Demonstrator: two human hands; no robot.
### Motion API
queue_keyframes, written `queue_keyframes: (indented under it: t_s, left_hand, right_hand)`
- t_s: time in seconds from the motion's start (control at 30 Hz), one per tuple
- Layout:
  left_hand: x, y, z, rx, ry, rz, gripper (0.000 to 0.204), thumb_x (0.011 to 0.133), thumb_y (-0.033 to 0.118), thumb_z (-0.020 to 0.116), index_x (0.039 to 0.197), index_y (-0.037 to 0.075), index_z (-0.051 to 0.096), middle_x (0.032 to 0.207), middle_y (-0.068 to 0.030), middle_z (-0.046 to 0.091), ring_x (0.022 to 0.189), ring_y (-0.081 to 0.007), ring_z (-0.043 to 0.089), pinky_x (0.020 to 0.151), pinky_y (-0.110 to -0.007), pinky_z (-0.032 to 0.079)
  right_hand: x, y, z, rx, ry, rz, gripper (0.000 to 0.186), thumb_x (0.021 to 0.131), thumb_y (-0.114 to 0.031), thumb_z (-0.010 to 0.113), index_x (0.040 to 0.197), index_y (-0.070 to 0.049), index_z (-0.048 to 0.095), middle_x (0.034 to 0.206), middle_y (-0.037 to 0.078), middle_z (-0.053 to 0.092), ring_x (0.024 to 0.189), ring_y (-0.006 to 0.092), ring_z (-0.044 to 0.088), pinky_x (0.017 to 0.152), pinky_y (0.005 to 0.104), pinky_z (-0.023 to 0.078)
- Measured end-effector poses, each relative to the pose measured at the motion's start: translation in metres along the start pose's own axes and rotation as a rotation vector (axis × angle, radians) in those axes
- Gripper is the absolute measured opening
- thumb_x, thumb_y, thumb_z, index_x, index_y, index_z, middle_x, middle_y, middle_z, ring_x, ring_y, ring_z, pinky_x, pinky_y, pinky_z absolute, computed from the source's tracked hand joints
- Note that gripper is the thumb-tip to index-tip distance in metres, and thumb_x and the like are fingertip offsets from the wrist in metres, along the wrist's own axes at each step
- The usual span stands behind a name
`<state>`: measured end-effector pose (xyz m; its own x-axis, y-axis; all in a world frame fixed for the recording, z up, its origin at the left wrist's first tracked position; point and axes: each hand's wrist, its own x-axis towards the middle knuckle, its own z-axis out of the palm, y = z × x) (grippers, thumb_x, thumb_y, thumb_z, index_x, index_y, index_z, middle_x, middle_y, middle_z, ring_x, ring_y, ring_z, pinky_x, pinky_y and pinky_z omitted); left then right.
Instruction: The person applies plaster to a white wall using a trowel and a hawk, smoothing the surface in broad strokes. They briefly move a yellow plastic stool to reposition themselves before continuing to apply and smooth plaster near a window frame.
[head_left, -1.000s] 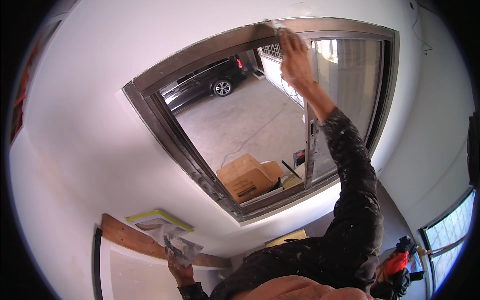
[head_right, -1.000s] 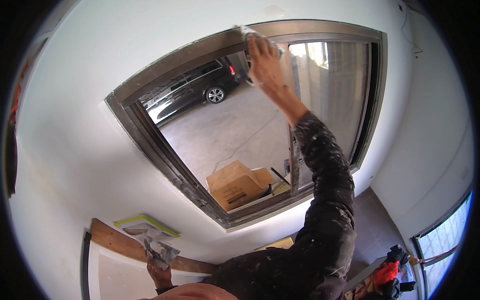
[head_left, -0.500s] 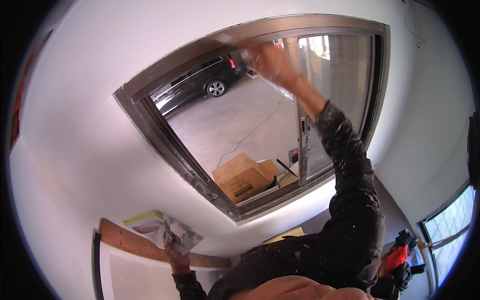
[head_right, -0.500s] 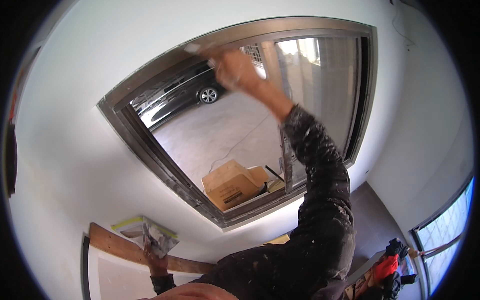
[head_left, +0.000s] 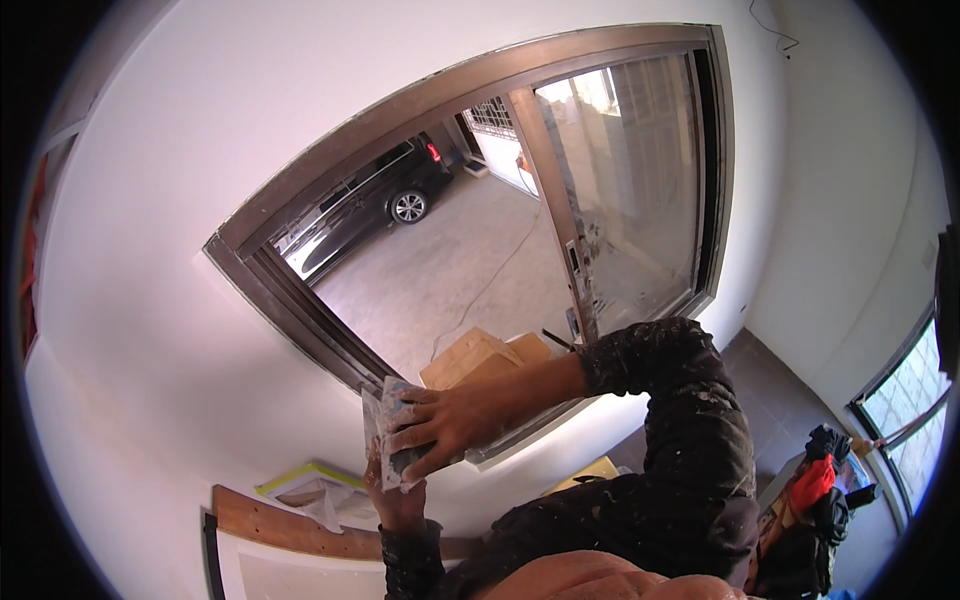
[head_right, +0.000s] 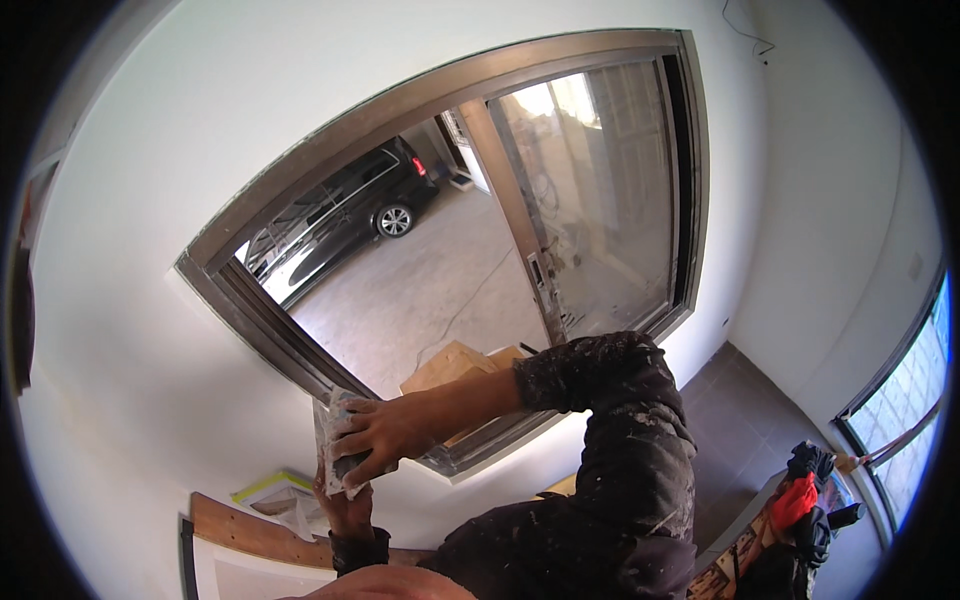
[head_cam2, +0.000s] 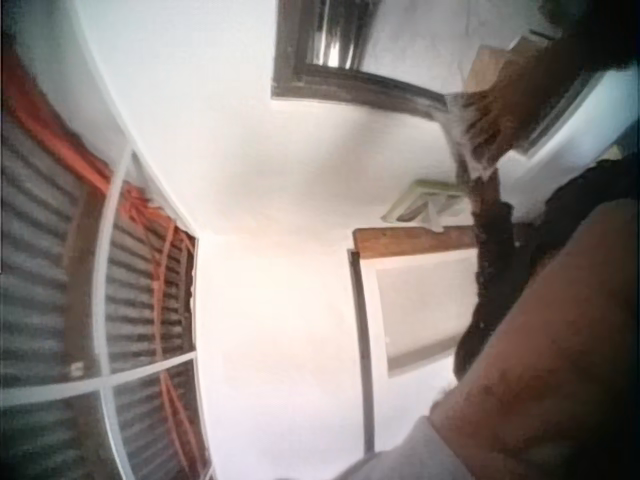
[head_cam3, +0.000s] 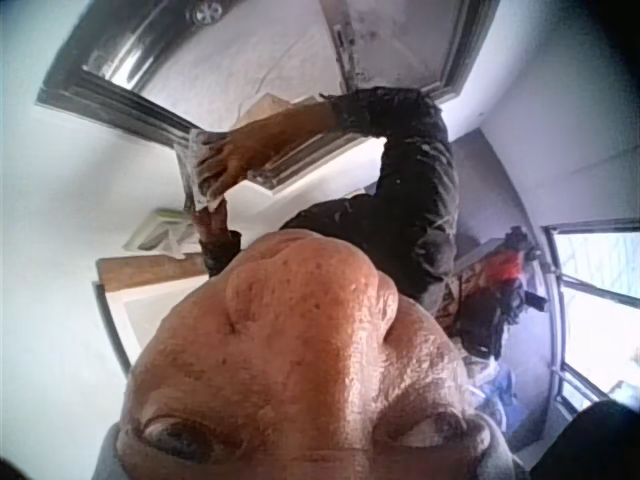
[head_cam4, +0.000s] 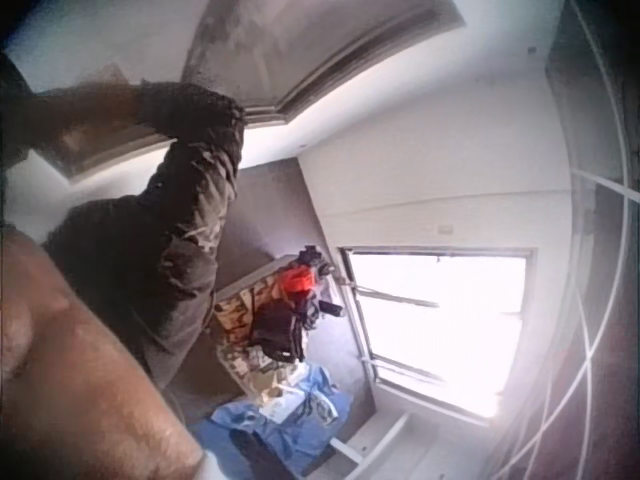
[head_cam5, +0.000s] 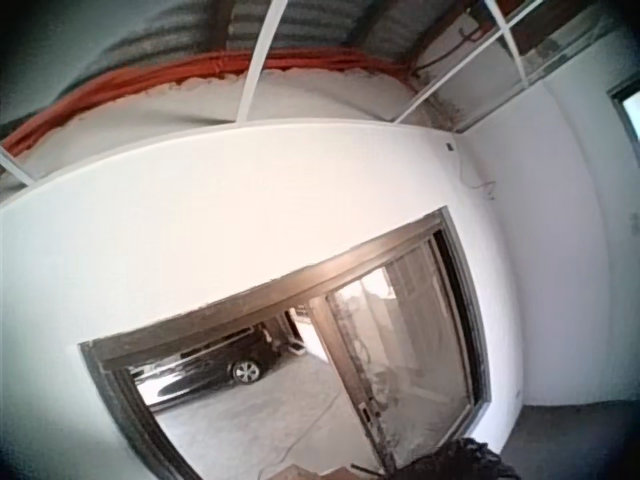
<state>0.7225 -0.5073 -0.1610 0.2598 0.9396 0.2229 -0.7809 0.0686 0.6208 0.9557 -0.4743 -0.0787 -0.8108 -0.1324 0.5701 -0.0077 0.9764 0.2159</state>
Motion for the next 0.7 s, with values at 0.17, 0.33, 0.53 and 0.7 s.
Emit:
queue_keyframes:
  t_s: [0.17, 0.33, 0.53, 0.7]
  left_hand:
    - [-0.015, -0.006, 0.012, 0.096, 0.146, -0.025, 0.045, 0.102, 0.03, 0.049, 0.139, 0.004, 0.048, 0.132, -0.0118, 0.058, 0.115, -0.025, 0.06, 0.097, -0.041, 0.05]
    - [-0.034, 0.003, -0.006, 0.125, 0.162, 0.017, 0.043, 0.1, 0.029, 0.05, 0.135, 0.004, 0.051, 0.129, -0.0101, 0.061, 0.115, -0.0248, 0.06, 0.097, -0.041, 0.05]
    - [-0.04, 0.018, 0.001, 0.147, 0.085, -0.02, 0.039, 0.097, 0.027, 0.053, 0.128, 0.003, 0.055, 0.12, -0.0102, 0.065, 0.108, -0.027, 0.064, 0.095, -0.042, 0.053]
    - [-0.047, 0.004, -0.023, -0.065, 0.154, -0.004, 0.042, 0.093, 0.02, 0.056, 0.131, 0.002, 0.054, 0.126, -0.0117, 0.063, 0.111, -0.0262, 0.063, 0.098, -0.042, 0.051]
  right_hand:
    - [-0.021, 0.0, -0.004, -0.056, -0.101, 0.066, 0.048, 0.083, -0.018, 0.068, 0.129, -0.031, 0.059, 0.139, 0.012, 0.049, 0.135, 0.0362, 0.043, 0.11, 0.0654, 0.032]
    - [-0.018, 0.008, -0.031, -0.129, -0.196, 0.133, 0.054, 0.084, -0.019, 0.067, 0.135, -0.03, 0.053, 0.143, 0.013, 0.047, 0.134, 0.0375, 0.045, 0.109, 0.0586, 0.038]
    - [-0.015, 0.02, -0.062, 0.887, -0.222, 1.098, 0.047, 0.089, -0.014, 0.065, 0.134, -0.017, 0.053, 0.123, 0.013, 0.064, 0.115, 0.0315, 0.062, 0.097, 0.0451, 0.052]
    - [-0.097, 0.034, 0.008, 0.509, 0.082, 0.168, 0.046, 0.09, -0.022, 0.069, 0.126, 0.002, 0.054, 0.115, 0.017, 0.067, 0.101, 0.0249, 0.07, 0.094, 0.0412, 0.055]
